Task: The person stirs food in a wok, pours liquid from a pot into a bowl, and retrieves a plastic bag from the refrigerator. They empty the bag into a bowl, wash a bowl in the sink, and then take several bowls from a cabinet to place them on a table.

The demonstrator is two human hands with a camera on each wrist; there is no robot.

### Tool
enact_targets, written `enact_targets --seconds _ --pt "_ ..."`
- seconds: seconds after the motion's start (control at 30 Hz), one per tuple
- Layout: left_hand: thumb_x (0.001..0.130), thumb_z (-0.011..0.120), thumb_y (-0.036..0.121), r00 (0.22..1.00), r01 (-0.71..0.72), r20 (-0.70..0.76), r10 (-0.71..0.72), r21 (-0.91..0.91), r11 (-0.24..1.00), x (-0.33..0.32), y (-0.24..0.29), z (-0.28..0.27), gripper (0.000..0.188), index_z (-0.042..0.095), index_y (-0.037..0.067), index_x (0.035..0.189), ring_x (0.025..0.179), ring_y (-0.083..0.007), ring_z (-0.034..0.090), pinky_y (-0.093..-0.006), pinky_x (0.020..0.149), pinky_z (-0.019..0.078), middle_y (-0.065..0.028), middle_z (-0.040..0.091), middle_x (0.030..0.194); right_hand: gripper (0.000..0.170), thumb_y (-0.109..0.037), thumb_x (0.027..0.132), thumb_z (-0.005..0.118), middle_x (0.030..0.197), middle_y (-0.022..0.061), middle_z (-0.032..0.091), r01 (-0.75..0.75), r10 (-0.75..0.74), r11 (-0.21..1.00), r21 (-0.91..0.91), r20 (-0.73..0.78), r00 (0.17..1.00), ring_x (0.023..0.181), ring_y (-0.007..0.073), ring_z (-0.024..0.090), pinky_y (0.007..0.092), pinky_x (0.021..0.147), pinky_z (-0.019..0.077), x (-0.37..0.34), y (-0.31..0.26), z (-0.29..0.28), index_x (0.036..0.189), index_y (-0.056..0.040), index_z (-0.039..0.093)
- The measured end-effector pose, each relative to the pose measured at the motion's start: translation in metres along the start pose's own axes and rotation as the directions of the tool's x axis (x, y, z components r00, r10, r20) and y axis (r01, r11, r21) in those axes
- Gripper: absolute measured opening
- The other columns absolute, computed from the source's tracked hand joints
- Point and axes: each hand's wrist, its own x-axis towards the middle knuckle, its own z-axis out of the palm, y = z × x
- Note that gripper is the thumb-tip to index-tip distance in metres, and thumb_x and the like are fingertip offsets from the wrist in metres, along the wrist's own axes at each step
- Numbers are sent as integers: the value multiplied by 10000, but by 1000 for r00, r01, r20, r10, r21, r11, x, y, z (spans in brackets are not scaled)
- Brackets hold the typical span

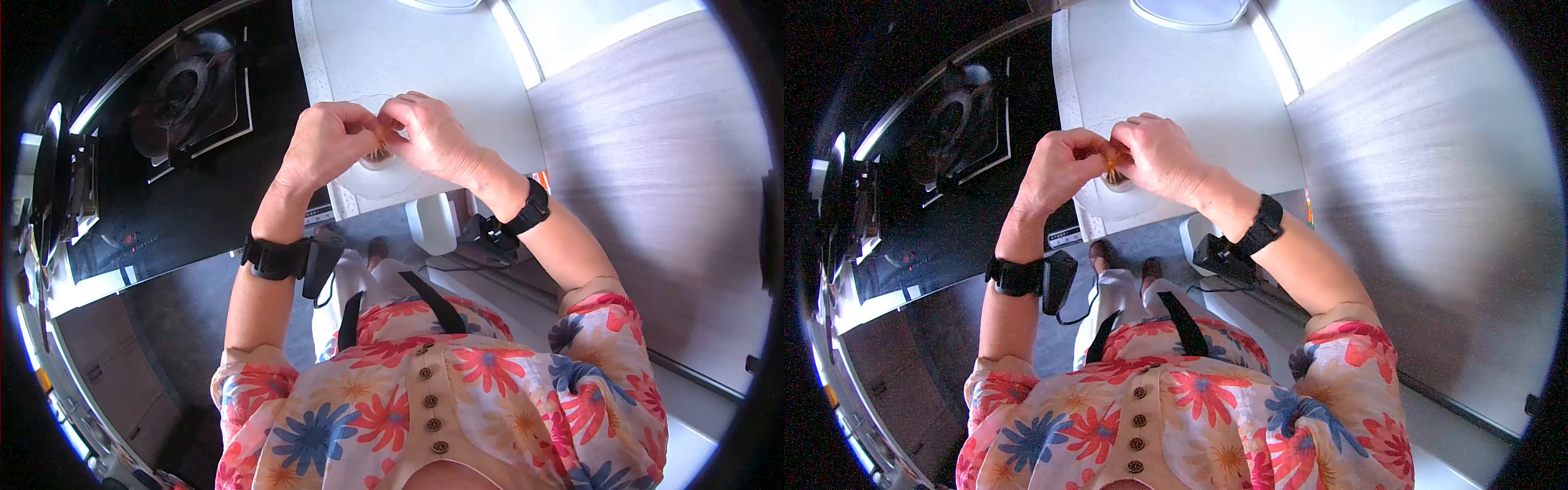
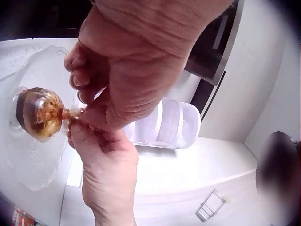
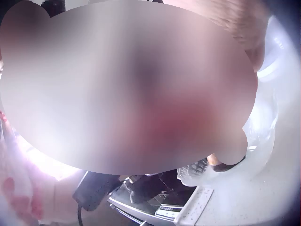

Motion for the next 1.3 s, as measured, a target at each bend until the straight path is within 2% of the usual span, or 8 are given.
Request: enact_targets --seconds 0.17,0.33,0.4,0.73,0.8,0.87,0.97,1.3 --pt "711 588 111 1000 -17 14 16 67 998 -3 0 3 191 658 -9 843 611 -114 568 -257 592 468 -101 631 690 139 -139 657 665 734 78 581 -56 58 993 101 -19 998 766 273 562 391 668 438 -3 2 1 707 -75 553" --pt "733 535 149 999 -8 46 -5 277 961 -3 8 4 215 660 -2 822 606 -187 601 -291 609 482 -154 621 686 174 -154 656 674 760 46 581 69 -75 975 -211 -23 997 816 234 557 384 707 421 -5 -5 4 751 -80 548" --pt "718 520 246 991 107 44 -129 334 937 -1 10 5 261 688 55 772 689 -249 633 -334 695 496 -109 650 704 176 -158 654 675 758 41 581 66 -70 975 -213 -13 997 817 233 556 387 705 421 -5 -5 6 746 -79 548" --pt "696 564 223 979 140 102 -175 285 948 -5 17 -2 226 683 41 757 650 -230 625 -310 677 492 -105 637 649 132 -133 648 658 704 62 580 42 -39 990 -138 23 999 736 256 573 390 635 450 -3 -2 1 703 -69 556" --pt "715 603 129 997 -28 73 13 206 978 -7 8 -2 176 647 -11 812 597 -145 575 -271 605 476 -106 616 672 104 -76 657 641 695 61 588 -22 22 1000 -13 9 1000 696 227 579 350 614 463 -2 2 -2 702 -48 552" --pt "708 625 111 998 -61 17 59 175 983 -6 -1 1 168 644 -10 824 612 -137 577 -267 604 474 -103 619 698 73 -17 716 613 738 59 621 -143 135 972 185 56 989 668 155 594 271 612 482 -3 2 -9 778 -9 573" --pt "702 652 99 992 -100 -62 111 155 983 -5 -2 3 172 640 -4 839 639 -139 584 -266 606 475 -103 623 741 63 -4 753 589 725 43 614 -167 162 913 373 47 986 659 117 572 254 615 478 -6 1 -9 813 -8 572" --pt "687 615 96 925 -170 -215 313 504 847 -10 -4 21 70 589 44 727 638 -250 588 -326 582 486 -92 563 730 68 0 778 559 720 61 613 -282 232 896 343 178 956 657 101 569 254 622 473 -8 1 -8 846 5 559"
